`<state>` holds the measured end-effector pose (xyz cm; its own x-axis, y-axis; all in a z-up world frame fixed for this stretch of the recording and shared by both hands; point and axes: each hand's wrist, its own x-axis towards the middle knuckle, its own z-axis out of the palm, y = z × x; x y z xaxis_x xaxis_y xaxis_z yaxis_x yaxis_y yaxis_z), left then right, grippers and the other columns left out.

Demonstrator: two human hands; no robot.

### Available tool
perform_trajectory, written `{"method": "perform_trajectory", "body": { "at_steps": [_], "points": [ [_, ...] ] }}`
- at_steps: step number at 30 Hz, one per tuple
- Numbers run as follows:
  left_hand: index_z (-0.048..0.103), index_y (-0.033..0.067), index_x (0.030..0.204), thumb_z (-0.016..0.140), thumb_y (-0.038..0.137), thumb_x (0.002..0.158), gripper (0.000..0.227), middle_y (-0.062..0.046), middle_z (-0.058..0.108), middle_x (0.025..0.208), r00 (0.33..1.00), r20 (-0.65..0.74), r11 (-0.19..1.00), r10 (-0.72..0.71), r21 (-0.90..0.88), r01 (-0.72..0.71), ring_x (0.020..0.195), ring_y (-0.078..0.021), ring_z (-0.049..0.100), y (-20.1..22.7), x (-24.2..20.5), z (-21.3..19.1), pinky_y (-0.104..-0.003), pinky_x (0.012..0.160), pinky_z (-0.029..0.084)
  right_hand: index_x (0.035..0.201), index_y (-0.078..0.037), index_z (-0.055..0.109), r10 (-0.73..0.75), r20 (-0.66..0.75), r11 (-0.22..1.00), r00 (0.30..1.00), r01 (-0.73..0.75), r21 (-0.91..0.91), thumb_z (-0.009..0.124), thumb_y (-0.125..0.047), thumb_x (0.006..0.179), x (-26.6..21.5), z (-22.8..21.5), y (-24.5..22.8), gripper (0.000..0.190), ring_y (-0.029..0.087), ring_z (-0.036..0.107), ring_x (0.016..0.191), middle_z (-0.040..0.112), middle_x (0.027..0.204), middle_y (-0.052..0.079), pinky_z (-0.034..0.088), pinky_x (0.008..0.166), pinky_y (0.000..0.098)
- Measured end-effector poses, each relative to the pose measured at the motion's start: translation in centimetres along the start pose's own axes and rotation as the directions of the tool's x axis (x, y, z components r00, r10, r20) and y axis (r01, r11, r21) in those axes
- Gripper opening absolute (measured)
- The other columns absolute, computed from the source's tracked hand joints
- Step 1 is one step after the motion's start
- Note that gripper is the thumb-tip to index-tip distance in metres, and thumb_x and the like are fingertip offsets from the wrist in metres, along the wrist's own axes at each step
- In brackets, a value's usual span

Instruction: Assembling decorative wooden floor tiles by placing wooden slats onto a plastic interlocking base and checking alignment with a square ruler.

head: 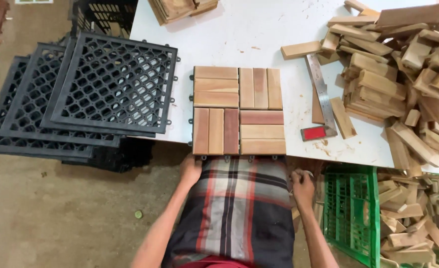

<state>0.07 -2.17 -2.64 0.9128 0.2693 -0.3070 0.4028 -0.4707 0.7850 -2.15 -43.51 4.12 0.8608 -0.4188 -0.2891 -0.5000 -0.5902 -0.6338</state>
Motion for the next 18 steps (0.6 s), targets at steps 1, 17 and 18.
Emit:
{"method": "perform_trajectory", "body": {
  "at_steps": [1, 17, 18],
  "points": [
    [0.070, -0.0020, 0.117, 0.056, 0.017, 0.093, 0.034, -0.029, 0.071, 0.115, 1.000, -0.002, 1.000, 0.008, 0.000, -0.008, 0.114, -0.0468, 0.064, 1.9, -1.8, -1.8, -0.058, 0.100, 0.049, 0.127, -0.004, 0.067, -0.003, -0.006, 1.000, 1.000, 0.003, 0.005, 0.060, -0.035, 0.103, -1.6, -1.0, -2.4, 0.040, 0.044, 0.064, 0.118, 0.071, 0.115, 0.024, 0.050, 0.098, 0.0557],
    [0.045, -0.0066, 0.146, 0.066, 0.060, 0.092, 0.088, -0.030, 0.054, 0.144, 0.816, -0.244, 0.848, 0.525, 0.235, -0.475, 0.140, -0.0417, 0.046, 13.1, -5.1, -7.4, -0.062, 0.114, 0.023, 0.155, 0.002, 0.039, -0.770, -0.206, 0.635, 0.604, 0.754, -0.167, 0.075, -0.041, 0.089, 0.1, 3.6, -11.5, 0.087, 0.046, 0.050, 0.131, 0.048, 0.145, 0.029, 0.037, 0.112, 0.0543],
    [0.046, -0.0062, 0.145, 0.066, 0.060, 0.093, 0.086, -0.030, 0.055, 0.144, 0.811, -0.246, 0.844, 0.531, 0.237, -0.481, 0.140, -0.0405, 0.047, 13.0, -4.9, -7.4, -0.063, 0.115, 0.020, 0.156, 0.003, 0.037, -0.778, -0.200, 0.628, 0.596, 0.751, -0.204, 0.079, -0.044, 0.084, -0.2, 3.6, -11.6, 0.096, 0.045, 0.048, 0.134, 0.046, 0.148, 0.028, 0.035, 0.114, 0.0526]
  ]
}}
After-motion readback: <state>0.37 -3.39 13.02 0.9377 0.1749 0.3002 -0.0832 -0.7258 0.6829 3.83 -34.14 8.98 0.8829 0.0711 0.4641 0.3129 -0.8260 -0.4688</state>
